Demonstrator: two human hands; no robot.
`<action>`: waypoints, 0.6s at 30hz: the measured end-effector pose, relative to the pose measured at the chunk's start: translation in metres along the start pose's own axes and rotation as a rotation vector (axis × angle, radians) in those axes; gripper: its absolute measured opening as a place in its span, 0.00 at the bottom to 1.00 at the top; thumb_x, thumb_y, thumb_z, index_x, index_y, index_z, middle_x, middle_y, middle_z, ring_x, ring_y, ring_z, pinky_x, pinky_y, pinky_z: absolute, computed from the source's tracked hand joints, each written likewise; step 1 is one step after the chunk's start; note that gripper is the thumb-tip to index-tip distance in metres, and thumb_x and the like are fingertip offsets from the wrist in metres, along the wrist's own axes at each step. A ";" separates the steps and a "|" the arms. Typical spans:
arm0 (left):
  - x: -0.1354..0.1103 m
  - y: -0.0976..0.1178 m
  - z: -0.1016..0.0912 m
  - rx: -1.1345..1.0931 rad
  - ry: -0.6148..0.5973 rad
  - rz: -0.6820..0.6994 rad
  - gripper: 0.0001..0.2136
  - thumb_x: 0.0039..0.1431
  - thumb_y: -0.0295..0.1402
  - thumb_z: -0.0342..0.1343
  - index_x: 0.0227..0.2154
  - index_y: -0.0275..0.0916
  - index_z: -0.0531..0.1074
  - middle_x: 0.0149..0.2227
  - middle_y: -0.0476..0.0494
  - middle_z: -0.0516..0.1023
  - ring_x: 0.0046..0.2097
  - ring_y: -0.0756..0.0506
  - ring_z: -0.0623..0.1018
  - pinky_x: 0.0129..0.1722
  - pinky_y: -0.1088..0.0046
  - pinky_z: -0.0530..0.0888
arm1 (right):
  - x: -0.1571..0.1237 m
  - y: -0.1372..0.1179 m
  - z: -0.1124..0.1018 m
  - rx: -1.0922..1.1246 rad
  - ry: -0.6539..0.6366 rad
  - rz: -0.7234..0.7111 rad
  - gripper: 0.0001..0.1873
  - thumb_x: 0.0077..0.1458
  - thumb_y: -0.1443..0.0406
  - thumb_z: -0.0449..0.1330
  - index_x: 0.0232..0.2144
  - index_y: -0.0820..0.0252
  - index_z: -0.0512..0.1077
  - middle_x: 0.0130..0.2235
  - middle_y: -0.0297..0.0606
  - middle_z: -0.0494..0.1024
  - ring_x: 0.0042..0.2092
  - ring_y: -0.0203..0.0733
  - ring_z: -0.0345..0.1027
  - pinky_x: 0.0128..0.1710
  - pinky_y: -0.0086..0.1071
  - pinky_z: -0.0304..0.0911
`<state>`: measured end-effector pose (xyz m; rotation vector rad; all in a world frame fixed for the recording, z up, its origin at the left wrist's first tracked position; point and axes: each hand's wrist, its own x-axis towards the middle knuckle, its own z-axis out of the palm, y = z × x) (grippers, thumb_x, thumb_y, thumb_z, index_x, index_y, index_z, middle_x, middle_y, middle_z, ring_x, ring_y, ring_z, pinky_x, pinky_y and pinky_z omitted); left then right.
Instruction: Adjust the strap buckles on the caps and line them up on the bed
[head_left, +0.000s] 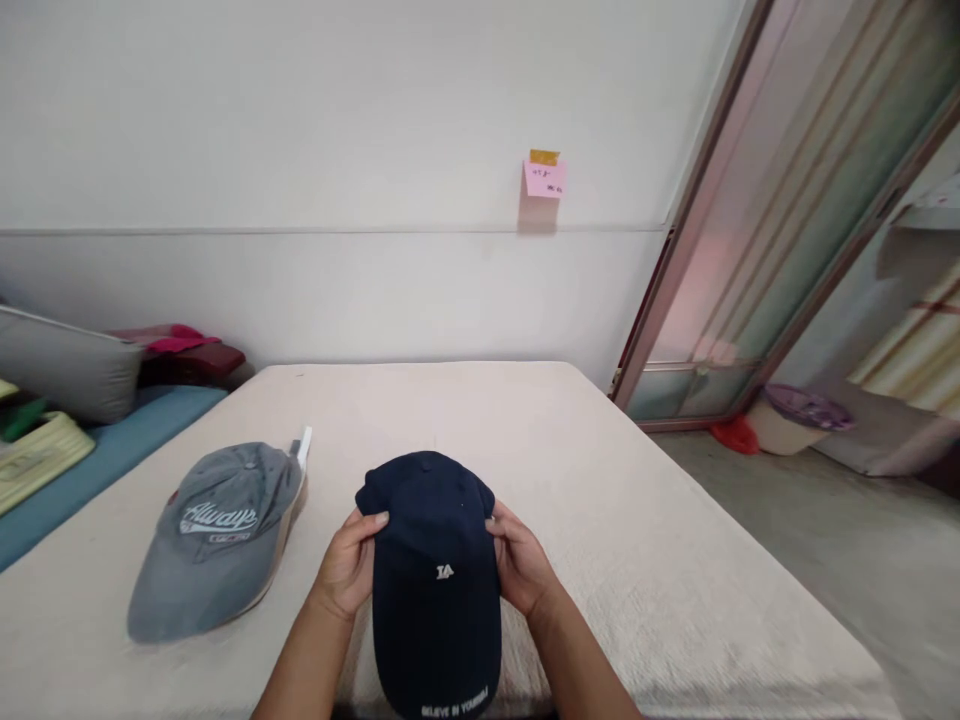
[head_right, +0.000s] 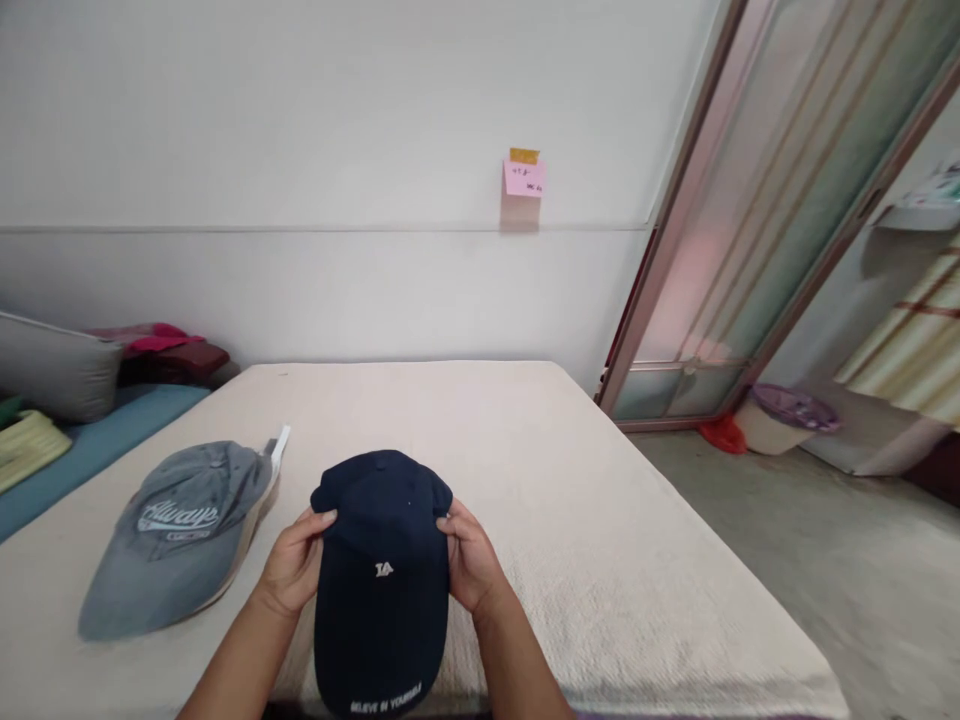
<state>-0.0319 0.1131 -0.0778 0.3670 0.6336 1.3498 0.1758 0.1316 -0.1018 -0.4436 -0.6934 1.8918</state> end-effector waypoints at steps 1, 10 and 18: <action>0.006 0.000 -0.006 -0.017 0.056 -0.024 0.16 0.53 0.20 0.53 0.44 0.34 0.76 0.35 0.40 0.83 0.42 0.40 0.81 0.51 0.61 0.72 | 0.000 0.004 -0.002 0.002 0.008 0.025 0.26 0.43 0.73 0.55 0.48 0.58 0.71 0.45 0.38 0.79 0.42 0.43 0.72 0.45 0.35 0.63; 0.025 0.024 -0.023 -0.017 0.274 -0.146 0.08 0.58 0.29 0.52 0.30 0.33 0.77 0.26 0.40 0.82 0.29 0.41 0.82 0.36 0.63 0.78 | -0.006 0.018 -0.023 -0.058 -0.247 0.356 0.28 0.40 0.73 0.63 0.48 0.62 0.71 0.43 0.44 0.78 0.43 0.45 0.73 0.44 0.37 0.64; 0.017 0.005 -0.027 0.218 0.245 0.038 0.10 0.41 0.24 0.64 0.30 0.38 0.74 0.22 0.49 0.79 0.23 0.46 0.78 0.25 0.73 0.75 | 0.006 0.017 -0.034 -0.022 -0.056 0.173 0.22 0.52 0.52 0.61 0.46 0.57 0.73 0.50 0.44 0.75 0.53 0.49 0.66 0.56 0.42 0.53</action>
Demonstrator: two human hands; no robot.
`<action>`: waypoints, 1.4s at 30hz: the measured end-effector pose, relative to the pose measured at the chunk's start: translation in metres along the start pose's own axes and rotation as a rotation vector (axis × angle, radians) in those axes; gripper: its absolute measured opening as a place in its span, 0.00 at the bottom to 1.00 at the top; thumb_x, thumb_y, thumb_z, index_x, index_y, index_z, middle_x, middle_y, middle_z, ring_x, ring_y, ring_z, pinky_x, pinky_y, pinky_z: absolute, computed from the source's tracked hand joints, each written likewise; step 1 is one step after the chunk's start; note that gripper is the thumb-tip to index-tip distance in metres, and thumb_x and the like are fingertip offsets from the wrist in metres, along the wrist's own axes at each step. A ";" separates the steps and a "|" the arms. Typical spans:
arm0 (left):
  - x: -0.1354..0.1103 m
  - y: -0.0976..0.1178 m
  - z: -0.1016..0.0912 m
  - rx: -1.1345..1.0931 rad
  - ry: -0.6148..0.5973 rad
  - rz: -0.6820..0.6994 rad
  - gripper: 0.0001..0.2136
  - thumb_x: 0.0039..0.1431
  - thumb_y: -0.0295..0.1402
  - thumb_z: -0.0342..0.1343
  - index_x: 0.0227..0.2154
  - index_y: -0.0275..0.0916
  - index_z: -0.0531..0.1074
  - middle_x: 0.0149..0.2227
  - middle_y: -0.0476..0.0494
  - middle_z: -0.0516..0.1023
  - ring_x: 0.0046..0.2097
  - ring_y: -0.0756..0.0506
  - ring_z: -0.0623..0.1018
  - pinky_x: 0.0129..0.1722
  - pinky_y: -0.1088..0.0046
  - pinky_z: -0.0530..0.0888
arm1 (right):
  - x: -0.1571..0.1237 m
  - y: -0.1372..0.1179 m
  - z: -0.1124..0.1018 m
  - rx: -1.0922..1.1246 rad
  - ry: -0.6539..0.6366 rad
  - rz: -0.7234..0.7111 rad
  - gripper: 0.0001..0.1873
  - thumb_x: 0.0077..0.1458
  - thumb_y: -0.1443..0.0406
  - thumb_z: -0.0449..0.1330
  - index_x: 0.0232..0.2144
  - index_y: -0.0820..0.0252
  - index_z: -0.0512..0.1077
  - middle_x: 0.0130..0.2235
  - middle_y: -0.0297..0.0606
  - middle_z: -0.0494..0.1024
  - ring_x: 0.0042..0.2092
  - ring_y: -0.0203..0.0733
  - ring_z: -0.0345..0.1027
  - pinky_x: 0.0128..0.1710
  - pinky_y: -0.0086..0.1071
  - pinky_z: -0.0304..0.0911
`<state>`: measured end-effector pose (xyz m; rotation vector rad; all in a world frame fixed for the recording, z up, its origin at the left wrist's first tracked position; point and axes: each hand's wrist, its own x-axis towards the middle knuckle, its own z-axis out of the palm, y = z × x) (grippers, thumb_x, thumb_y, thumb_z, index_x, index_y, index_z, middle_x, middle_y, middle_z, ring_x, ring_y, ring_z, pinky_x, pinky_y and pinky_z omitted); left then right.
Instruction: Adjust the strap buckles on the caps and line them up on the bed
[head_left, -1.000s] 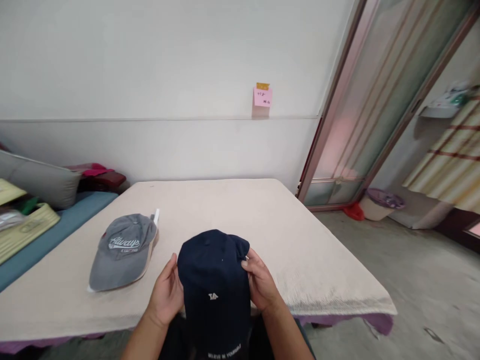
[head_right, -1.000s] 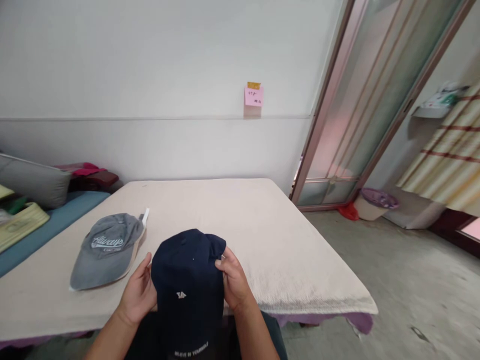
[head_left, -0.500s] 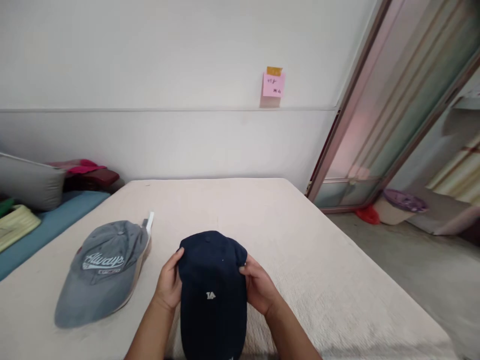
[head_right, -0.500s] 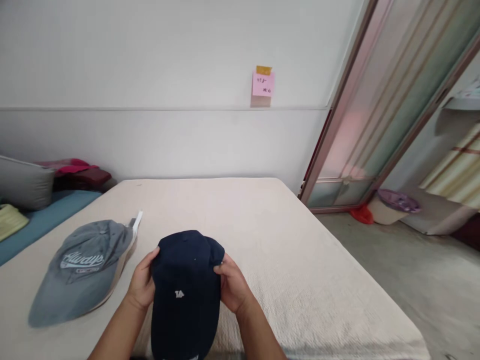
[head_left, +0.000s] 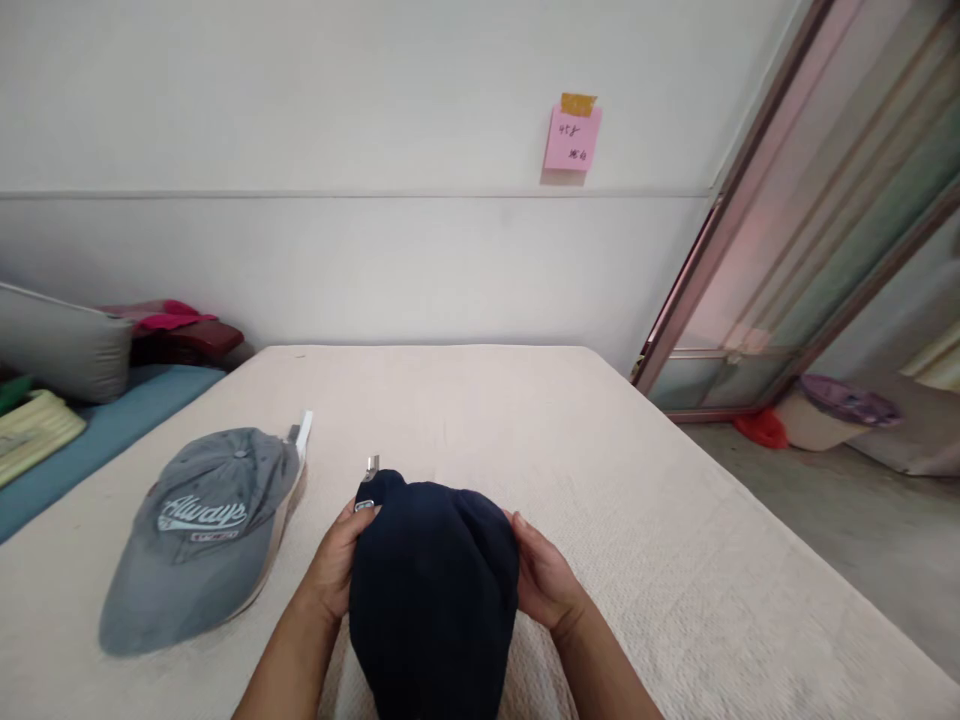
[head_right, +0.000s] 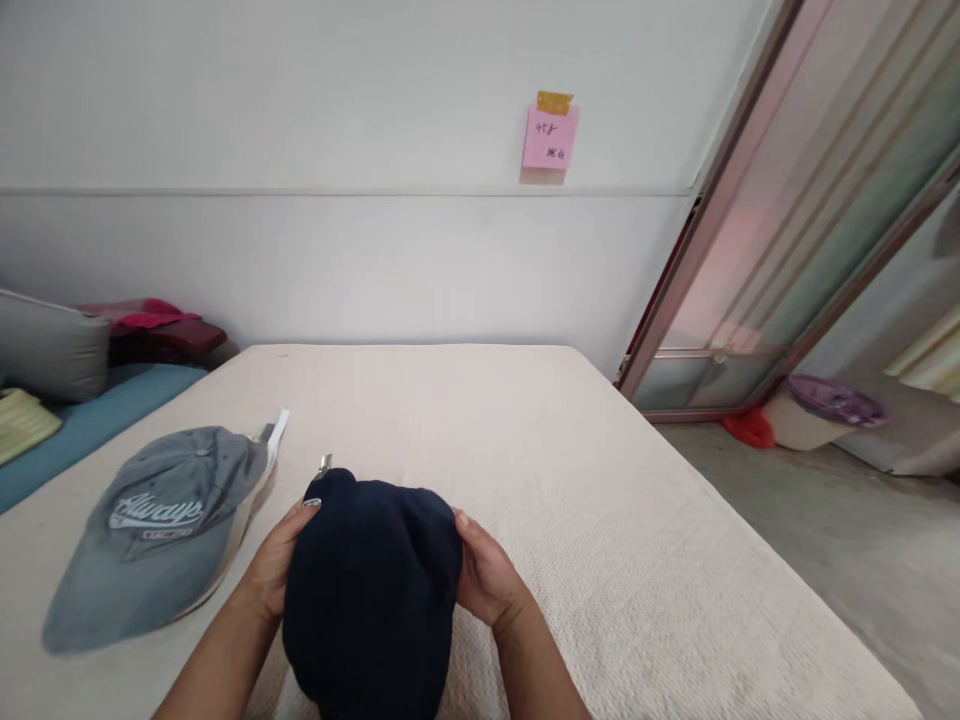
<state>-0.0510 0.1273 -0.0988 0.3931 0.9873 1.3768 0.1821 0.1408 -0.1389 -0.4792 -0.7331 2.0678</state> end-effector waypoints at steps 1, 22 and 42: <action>0.000 -0.002 0.001 0.030 -0.027 0.003 0.12 0.40 0.25 0.65 0.31 0.38 0.74 0.23 0.49 0.79 0.23 0.47 0.78 0.26 0.73 0.74 | 0.003 -0.002 0.001 -0.028 0.013 -0.035 0.21 0.52 0.55 0.62 0.46 0.58 0.73 0.50 0.44 0.75 0.52 0.48 0.67 0.56 0.42 0.54; 0.036 -0.029 0.014 0.461 -0.217 -0.044 0.18 0.45 0.35 0.66 0.40 0.35 0.74 0.38 0.36 0.81 0.36 0.40 0.80 0.38 0.66 0.74 | 0.048 -0.003 -0.030 -0.625 0.582 -0.282 0.12 0.37 0.71 0.55 0.26 0.57 0.75 0.27 0.32 0.74 0.31 0.42 0.63 0.32 0.33 0.56; 0.044 -0.039 0.007 0.072 -0.101 0.038 0.06 0.41 0.25 0.56 0.26 0.36 0.75 0.22 0.51 0.76 0.25 0.48 0.73 0.27 0.74 0.68 | 0.051 0.003 -0.026 -0.352 0.534 -0.076 0.11 0.34 0.71 0.55 0.25 0.58 0.72 0.21 0.30 0.72 0.24 0.37 0.61 0.26 0.30 0.52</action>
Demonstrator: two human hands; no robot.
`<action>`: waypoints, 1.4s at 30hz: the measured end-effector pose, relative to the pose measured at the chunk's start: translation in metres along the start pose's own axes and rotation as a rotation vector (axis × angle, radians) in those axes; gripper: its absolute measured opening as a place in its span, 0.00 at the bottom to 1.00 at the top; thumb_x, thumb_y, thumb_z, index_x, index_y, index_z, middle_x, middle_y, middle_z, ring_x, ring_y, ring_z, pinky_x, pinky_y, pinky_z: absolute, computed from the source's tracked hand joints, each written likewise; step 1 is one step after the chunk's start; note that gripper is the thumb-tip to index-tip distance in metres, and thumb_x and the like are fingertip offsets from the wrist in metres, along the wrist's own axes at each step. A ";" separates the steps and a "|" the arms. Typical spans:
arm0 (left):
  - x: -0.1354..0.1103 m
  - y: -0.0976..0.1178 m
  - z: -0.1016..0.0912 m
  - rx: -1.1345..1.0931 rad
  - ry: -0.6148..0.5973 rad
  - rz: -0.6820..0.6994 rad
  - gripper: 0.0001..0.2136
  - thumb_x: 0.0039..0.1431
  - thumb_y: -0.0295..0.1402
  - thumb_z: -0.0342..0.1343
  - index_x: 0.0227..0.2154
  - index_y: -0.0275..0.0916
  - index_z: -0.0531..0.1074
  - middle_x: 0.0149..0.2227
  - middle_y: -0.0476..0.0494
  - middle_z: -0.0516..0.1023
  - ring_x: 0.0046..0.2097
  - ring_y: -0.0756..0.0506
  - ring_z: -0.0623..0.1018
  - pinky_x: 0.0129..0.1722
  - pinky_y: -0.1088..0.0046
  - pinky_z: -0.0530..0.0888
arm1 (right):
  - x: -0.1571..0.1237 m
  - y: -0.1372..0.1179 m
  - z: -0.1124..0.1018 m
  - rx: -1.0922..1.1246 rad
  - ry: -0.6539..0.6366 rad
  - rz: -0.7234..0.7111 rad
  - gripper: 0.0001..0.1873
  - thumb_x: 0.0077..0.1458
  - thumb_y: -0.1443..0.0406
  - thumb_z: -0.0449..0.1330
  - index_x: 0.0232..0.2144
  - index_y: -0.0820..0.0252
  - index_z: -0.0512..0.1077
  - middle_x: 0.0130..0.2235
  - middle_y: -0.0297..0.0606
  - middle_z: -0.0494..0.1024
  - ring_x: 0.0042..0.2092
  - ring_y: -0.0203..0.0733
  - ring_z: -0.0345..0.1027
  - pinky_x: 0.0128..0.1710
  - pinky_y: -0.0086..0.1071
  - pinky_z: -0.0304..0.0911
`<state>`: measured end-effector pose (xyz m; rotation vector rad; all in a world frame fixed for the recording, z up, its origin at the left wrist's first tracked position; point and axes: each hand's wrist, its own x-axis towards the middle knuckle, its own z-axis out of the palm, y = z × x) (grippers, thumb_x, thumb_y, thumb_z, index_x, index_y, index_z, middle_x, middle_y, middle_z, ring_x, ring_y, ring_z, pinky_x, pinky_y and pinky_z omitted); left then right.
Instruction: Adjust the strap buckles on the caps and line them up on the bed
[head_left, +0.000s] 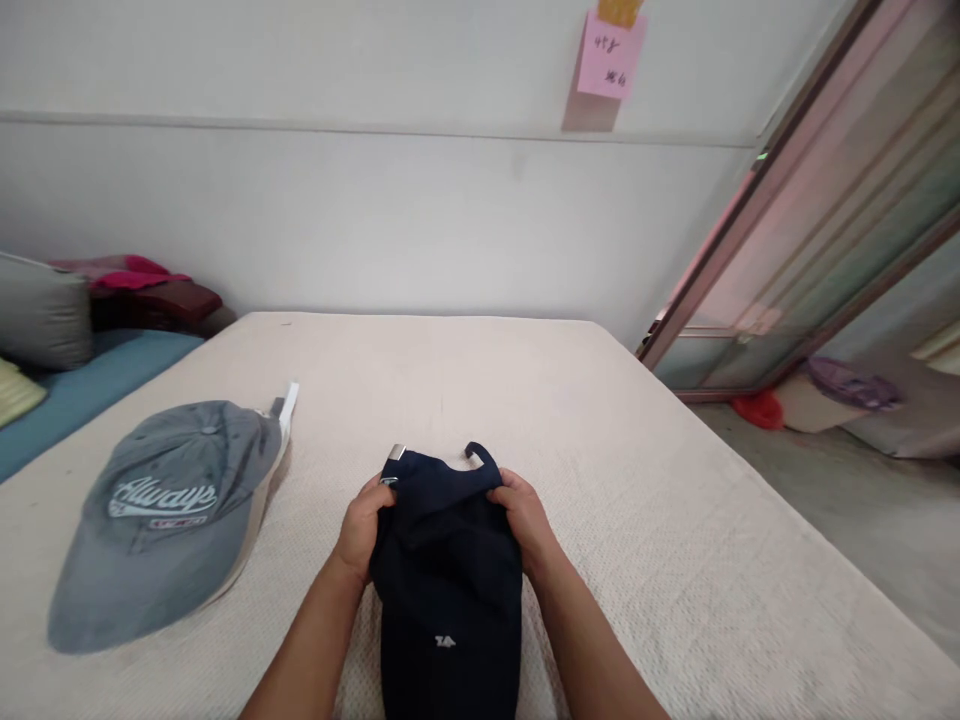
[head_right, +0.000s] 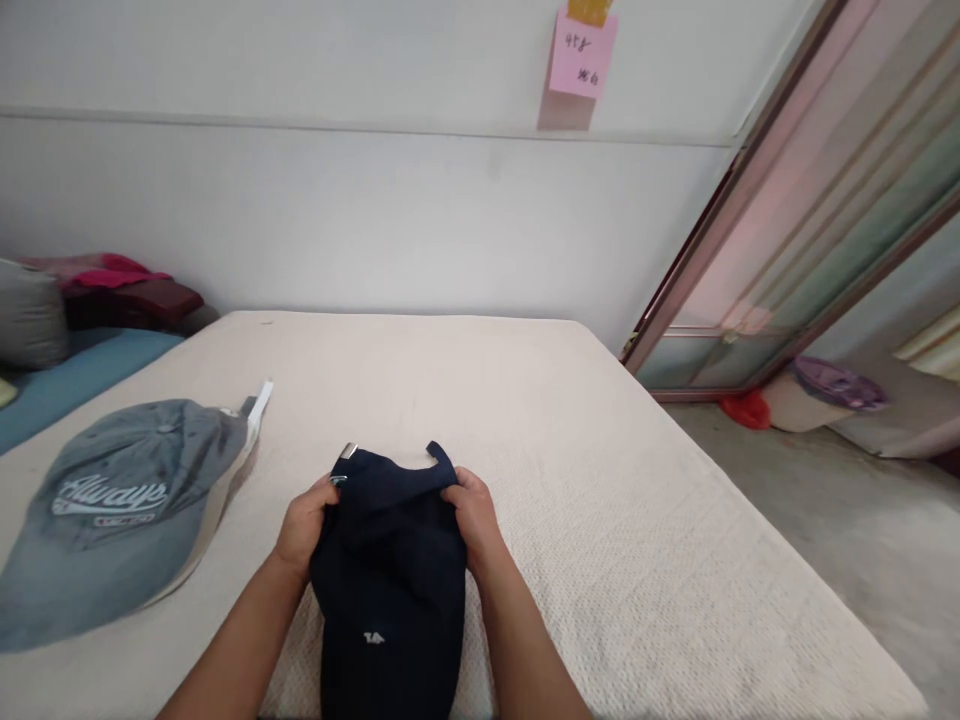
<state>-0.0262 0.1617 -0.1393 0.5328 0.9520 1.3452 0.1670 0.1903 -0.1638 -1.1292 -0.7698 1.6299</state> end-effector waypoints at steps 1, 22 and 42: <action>-0.002 0.001 0.001 -0.013 0.003 -0.020 0.05 0.44 0.29 0.58 0.27 0.36 0.76 0.24 0.49 0.77 0.26 0.47 0.74 0.29 0.72 0.70 | -0.002 -0.002 0.000 -0.027 -0.009 -0.002 0.11 0.34 0.72 0.55 0.25 0.58 0.72 0.21 0.30 0.72 0.24 0.37 0.60 0.26 0.30 0.52; -0.017 0.004 0.006 0.554 -0.066 0.114 0.06 0.49 0.34 0.58 0.28 0.37 0.74 0.25 0.48 0.75 0.28 0.46 0.72 0.28 0.73 0.66 | -0.037 -0.026 -0.005 -0.129 -0.088 -0.071 0.09 0.47 0.60 0.64 0.28 0.61 0.73 0.27 0.35 0.74 0.29 0.37 0.63 0.31 0.32 0.57; -0.014 -0.001 0.005 0.688 -0.040 0.276 0.11 0.55 0.40 0.52 0.27 0.39 0.73 0.32 0.44 0.76 0.37 0.42 0.72 0.37 0.70 0.67 | -0.033 -0.036 0.005 0.009 0.001 -0.200 0.06 0.48 0.64 0.62 0.26 0.61 0.71 0.27 0.34 0.72 0.29 0.35 0.63 0.30 0.29 0.56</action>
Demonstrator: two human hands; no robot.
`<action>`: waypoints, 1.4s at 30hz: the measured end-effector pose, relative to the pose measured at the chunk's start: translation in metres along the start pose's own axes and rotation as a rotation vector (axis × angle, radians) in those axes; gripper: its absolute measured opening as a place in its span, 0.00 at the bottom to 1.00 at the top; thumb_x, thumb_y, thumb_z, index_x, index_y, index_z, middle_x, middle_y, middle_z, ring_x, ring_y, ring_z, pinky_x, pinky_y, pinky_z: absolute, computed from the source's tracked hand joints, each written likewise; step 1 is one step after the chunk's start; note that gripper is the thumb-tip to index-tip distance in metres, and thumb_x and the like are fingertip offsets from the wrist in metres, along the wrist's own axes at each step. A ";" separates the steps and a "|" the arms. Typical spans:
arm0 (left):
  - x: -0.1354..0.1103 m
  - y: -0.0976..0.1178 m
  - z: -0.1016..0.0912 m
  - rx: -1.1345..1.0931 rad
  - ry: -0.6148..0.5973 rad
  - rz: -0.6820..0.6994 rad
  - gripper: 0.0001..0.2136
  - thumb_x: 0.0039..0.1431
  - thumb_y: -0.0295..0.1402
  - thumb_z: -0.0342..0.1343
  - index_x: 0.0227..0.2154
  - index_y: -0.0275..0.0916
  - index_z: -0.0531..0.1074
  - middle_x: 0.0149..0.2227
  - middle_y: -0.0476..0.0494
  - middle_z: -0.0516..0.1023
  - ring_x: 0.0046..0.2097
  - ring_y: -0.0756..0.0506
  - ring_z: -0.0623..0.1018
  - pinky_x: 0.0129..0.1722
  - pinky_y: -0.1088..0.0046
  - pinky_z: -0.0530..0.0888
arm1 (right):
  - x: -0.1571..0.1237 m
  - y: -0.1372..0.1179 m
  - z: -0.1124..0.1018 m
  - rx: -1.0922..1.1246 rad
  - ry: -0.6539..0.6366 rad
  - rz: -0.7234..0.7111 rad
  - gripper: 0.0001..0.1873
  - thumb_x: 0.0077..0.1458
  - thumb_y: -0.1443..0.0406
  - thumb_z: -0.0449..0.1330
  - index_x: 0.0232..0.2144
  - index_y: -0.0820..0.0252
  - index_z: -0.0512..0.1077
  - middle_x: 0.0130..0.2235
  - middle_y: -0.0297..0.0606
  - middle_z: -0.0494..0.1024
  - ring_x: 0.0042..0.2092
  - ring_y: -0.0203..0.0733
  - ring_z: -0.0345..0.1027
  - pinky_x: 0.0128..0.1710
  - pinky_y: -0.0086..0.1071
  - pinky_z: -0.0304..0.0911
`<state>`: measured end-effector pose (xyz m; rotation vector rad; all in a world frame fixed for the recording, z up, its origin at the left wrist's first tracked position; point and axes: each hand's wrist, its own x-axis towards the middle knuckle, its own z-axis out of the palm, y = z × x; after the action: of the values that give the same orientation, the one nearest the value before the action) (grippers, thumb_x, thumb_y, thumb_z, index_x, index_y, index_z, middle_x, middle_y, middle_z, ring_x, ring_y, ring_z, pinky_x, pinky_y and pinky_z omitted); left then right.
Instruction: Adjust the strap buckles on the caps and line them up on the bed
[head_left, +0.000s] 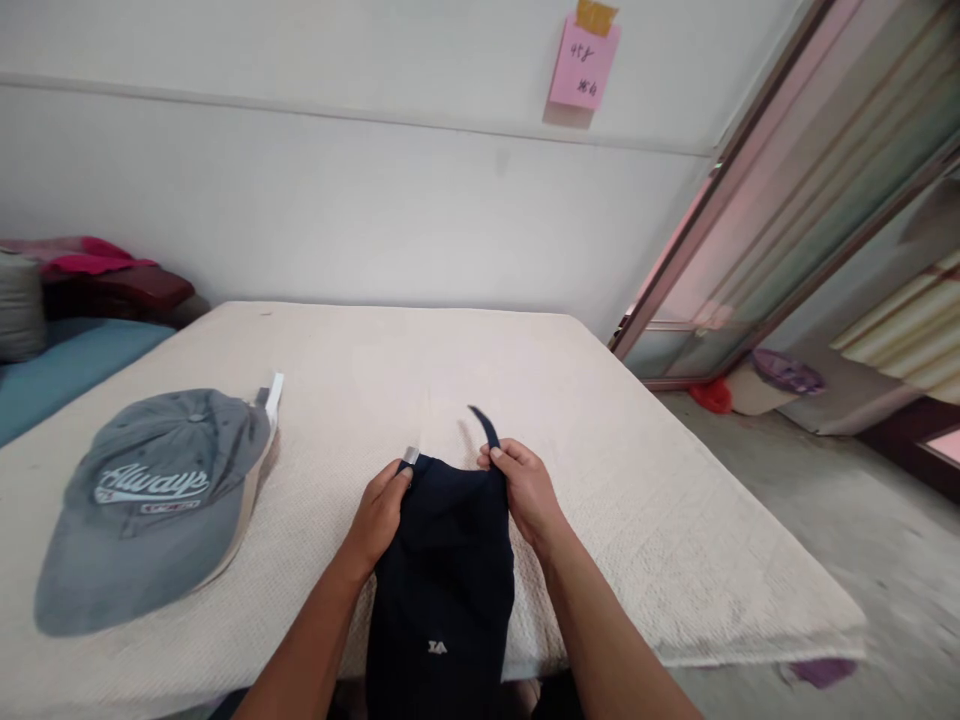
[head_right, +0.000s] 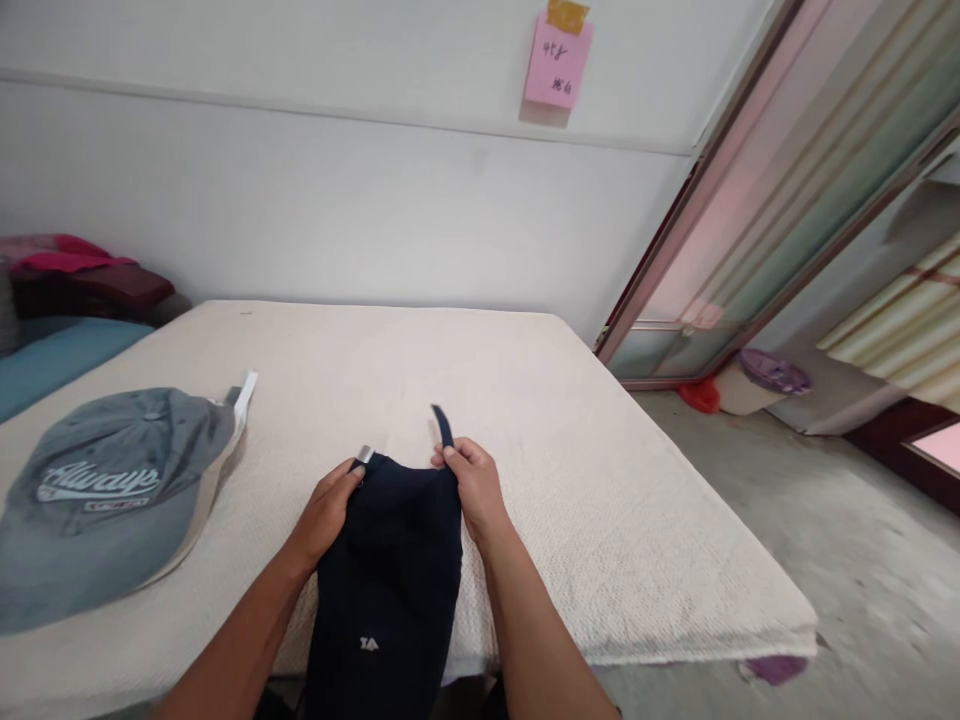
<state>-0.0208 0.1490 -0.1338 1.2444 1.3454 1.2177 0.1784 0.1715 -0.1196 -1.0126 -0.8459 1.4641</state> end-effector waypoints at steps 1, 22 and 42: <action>0.000 0.000 0.000 -0.013 0.001 -0.012 0.11 0.55 0.41 0.53 0.28 0.38 0.73 0.32 0.44 0.76 0.37 0.42 0.72 0.37 0.70 0.67 | 0.001 -0.003 -0.001 0.101 -0.002 -0.021 0.04 0.47 0.66 0.62 0.26 0.61 0.71 0.28 0.34 0.72 0.30 0.36 0.64 0.32 0.30 0.58; -0.007 0.007 0.006 -0.306 -0.139 -0.200 0.12 0.49 0.42 0.61 0.32 0.39 0.76 0.27 0.50 0.77 0.30 0.48 0.73 0.31 0.75 0.67 | -0.008 -0.012 -0.001 -0.119 -0.293 -0.036 0.06 0.44 0.73 0.53 0.25 0.60 0.69 0.26 0.34 0.73 0.25 0.32 0.63 0.26 0.28 0.55; -0.013 0.002 0.003 -0.491 -0.203 -0.300 0.11 0.45 0.39 0.65 0.28 0.37 0.75 0.23 0.51 0.74 0.24 0.52 0.69 0.25 0.77 0.64 | -0.017 -0.013 0.016 -0.298 -0.530 0.159 0.14 0.57 0.56 0.54 0.30 0.60 0.72 0.18 0.26 0.57 0.19 0.29 0.44 0.19 0.26 0.39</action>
<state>-0.0167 0.1362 -0.1321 0.7632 0.9640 1.0876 0.1686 0.1565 -0.0989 -0.9320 -1.4231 1.8158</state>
